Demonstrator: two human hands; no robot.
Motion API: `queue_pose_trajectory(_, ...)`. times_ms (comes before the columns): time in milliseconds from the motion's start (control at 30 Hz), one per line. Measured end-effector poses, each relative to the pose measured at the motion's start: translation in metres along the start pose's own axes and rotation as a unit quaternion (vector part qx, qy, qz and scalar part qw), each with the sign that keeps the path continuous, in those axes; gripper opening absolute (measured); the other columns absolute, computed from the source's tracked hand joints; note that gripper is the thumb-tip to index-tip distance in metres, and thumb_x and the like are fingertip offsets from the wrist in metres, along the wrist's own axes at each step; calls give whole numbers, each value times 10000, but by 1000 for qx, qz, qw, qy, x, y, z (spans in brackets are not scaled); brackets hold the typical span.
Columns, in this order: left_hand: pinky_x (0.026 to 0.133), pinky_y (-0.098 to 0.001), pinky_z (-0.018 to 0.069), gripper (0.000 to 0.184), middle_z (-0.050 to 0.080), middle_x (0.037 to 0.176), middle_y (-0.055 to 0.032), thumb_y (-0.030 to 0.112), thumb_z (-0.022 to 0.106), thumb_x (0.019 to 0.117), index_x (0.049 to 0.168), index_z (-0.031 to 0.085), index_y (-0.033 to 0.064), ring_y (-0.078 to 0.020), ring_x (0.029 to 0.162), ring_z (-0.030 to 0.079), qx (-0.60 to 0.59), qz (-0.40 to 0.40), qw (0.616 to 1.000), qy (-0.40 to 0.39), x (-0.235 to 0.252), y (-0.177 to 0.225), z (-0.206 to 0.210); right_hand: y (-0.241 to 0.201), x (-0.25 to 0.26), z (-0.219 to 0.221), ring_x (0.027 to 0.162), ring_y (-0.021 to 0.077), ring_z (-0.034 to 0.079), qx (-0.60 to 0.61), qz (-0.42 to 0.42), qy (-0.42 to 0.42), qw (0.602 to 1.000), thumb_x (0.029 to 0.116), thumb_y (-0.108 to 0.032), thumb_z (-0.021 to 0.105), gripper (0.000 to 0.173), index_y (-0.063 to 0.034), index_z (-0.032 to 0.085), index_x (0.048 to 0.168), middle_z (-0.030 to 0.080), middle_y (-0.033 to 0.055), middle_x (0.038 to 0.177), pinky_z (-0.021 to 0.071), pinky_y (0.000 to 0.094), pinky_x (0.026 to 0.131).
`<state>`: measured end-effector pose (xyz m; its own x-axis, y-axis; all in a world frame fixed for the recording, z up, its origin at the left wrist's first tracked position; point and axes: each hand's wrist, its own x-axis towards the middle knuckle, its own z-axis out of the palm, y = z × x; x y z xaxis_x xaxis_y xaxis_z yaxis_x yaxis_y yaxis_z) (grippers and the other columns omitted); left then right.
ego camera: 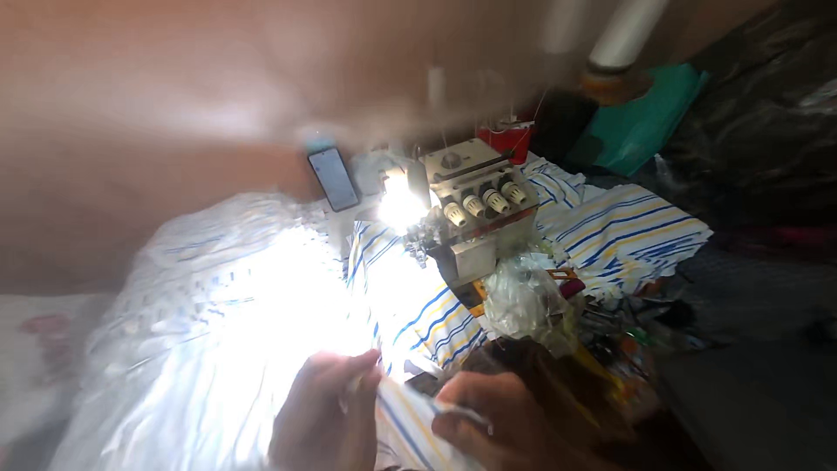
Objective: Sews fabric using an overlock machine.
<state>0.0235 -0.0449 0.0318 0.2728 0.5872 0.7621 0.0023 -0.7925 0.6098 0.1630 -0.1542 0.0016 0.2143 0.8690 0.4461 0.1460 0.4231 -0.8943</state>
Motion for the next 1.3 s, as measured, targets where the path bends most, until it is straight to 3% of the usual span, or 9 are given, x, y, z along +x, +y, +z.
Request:
queue_pose_trajectory(100,683,-121,462,192,644,754,-49,143,686,889,882,722,-45,13,708,566,119,-16,991,-55,31,-42,29,38,14,2,550,-78,469,-78,36,119,989,944,-143,649,173,10,656,863,552,-28,629,394,80,530)
queue_pose_trajectory(200,1028,-452,443,360,638,1160,-293,72,631,918,1204,608,-146,-338,1125,606,154,-200,937,-243,42,-78,50,84,23,-1,654,130,609,-217,81,189,954,897,-178,694,207,25,731,880,669,109,775,504,267,604)
queue_pose_trajectory(300,903,-377,529,188,741,943,-102,162,643,948,948,775,29,-188,946,697,126,-115,961,-218,42,-112,74,106,23,-4,902,231,636,-259,52,223,938,842,-207,736,204,-7,766,861,654,174,1003,542,320,773)
queue_pose_trajectory(433,775,-262,557,125,719,777,17,220,777,820,773,751,107,-48,775,681,69,-146,978,-135,39,-120,83,107,28,-11,999,205,645,-225,66,213,948,859,-257,739,254,-7,765,897,654,200,1153,545,280,812)
queue_pose_trajectory(633,810,-261,525,166,728,827,-35,176,678,915,854,773,54,-72,820,676,109,-116,967,-199,39,-117,75,109,46,-15,850,150,694,-190,46,215,957,895,-85,653,161,45,744,866,727,163,936,548,230,739)
queue_pose_trajectory(800,890,-312,534,168,740,948,-131,97,654,936,979,748,-35,-151,909,698,125,-156,959,-201,25,-95,58,116,29,-7,803,73,686,-194,5,232,953,841,-139,706,150,-3,740,788,733,97,859,531,162,727)
queue_pose_trajectory(967,773,-199,552,170,716,843,-33,193,699,901,896,744,29,-35,804,672,144,-138,961,-192,25,-103,65,118,24,-5,826,22,671,-175,0,239,955,818,-145,736,152,-14,716,744,723,71,835,514,113,753)
queue_pose_trajectory(1167,792,-285,514,155,707,843,-119,104,682,921,921,720,-46,-129,790,660,154,-221,941,-205,46,-54,63,119,28,-5,780,7,661,-168,3,257,952,792,-129,738,161,-5,692,700,711,74,793,503,101,713)
queue_pose_trajectory(1300,796,-334,536,221,701,873,-110,214,713,885,919,734,-4,-172,839,672,220,-160,945,-182,34,-89,68,118,30,-7,760,-16,654,-154,9,259,953,788,-121,748,172,-8,678,679,706,59,775,505,92,694)
